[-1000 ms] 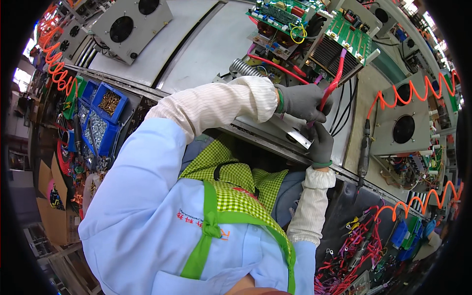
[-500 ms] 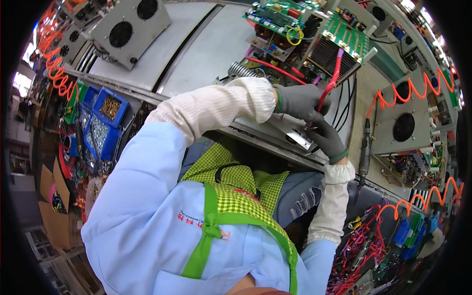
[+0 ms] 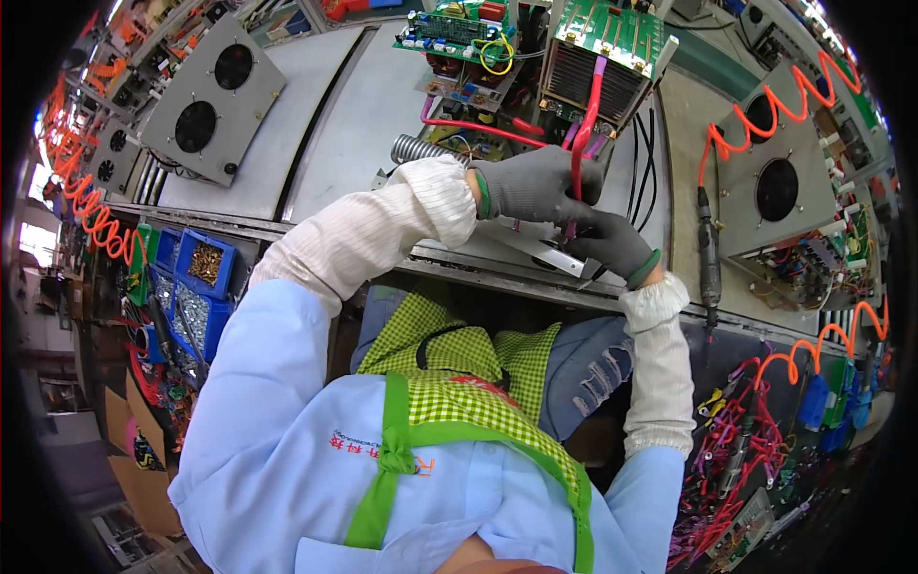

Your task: The person assembles electronic components on a workbench, using a pneumatic screwdriver to secure parts and connecting various colored wires to a circuit board. They handle small hardware items from bins and manipulate wires to fit them into the device.

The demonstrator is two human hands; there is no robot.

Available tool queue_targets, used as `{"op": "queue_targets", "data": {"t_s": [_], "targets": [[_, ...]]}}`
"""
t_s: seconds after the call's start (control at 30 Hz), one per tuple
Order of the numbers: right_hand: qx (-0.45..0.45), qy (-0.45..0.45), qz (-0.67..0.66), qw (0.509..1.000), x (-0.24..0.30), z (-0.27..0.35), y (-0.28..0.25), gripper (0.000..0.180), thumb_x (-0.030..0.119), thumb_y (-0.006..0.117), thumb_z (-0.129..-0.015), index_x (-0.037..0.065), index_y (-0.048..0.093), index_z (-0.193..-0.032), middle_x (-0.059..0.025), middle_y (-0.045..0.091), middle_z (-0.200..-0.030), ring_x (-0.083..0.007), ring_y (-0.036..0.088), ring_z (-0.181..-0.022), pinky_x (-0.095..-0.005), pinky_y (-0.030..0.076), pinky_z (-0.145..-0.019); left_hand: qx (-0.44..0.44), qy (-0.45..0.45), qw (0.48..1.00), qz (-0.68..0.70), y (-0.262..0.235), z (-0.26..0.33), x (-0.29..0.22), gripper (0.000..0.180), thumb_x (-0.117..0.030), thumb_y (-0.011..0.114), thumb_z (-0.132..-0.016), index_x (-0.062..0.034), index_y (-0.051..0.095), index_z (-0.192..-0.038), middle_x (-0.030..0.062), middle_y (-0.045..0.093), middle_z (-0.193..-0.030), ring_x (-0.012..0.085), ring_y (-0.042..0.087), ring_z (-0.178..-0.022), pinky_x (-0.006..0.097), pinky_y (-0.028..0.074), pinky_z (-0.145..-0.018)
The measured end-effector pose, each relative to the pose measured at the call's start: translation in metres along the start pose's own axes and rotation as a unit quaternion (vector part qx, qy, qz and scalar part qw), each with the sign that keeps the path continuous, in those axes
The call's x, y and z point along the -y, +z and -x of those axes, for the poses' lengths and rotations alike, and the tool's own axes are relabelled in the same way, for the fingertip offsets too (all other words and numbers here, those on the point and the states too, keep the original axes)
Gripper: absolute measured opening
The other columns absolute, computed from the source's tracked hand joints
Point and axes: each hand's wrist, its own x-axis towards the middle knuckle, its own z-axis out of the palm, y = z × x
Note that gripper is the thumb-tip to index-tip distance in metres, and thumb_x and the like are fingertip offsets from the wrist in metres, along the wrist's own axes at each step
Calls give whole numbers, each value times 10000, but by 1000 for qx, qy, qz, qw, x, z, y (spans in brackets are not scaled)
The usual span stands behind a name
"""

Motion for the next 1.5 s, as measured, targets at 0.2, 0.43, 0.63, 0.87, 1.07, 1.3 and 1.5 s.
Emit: {"op": "queue_targets", "data": {"t_s": [0.2,0.43,0.63,0.87,1.07,1.3,1.5], "targets": [[3,17,70,997,12,-9,2,321,90,733,-807,2,703,-1115,-81,730,-901,-111,656,-807,-277,526,-757,18,-44,999,-24,-7,2,-4,310,-270,763,-851,-7,599,-836,68,580,-732,146,587,-687,303,482,-618],[19,-6,112,993,16,-14,4,306,89,703,-808,19,701,-1106,-99,724,-863,-147,665,-758,-293,531,-732,21,-103,994,11,-7,7,-11,307,-269,753,-862,-3,605,-897,69,591,-734,154,637,-692,307,498,-617],[30,-47,130,990,17,-12,4,265,110,671,-821,28,699,-1071,-126,712,-837,-186,664,-712,-315,529,-708,-149,-25,980,-130,13,35,-16,321,-249,718,-872,25,620,-1008,164,654,-784,279,669,-689,366,515,-625],[54,-72,200,976,26,-10,5,243,96,612,-830,20,677,-1051,-146,694,-832,-235,674,-745,-328,529,-715,-191,-18,950,-244,71,68,13,406,-184,622,-877,-39,523,-1244,195,640,-1002,361,638,-908,469,498,-791],[37,-45,128,990,21,-7,5,368,55,581,-852,35,608,-1218,-143,718,-922,-205,688,-824,-322,540,-786,-93,-88,964,-234,68,54,39,289,-238,563,-909,-45,617,-1116,176,660,-889,362,644,-795,469,504,-694],[43,4,26,999,11,-15,0,438,50,578,-881,-24,536,-1311,-134,722,-986,-160,686,-843,-303,552,-785,-159,-143,946,-243,78,49,26,223,-209,557,-906,-51,646,-1036,144,664,-741,331,657,-715,467,509,-650],[85,79,-96,989,6,-26,-5,372,73,619,-861,-17,583,-1221,-93,699,-897,-153,670,-719,-281,557,-660,-167,-151,947,-228,78,46,17,322,-268,603,-873,-64,623,-1122,88,704,-809,324,660,-770,462,501,-703]]}}
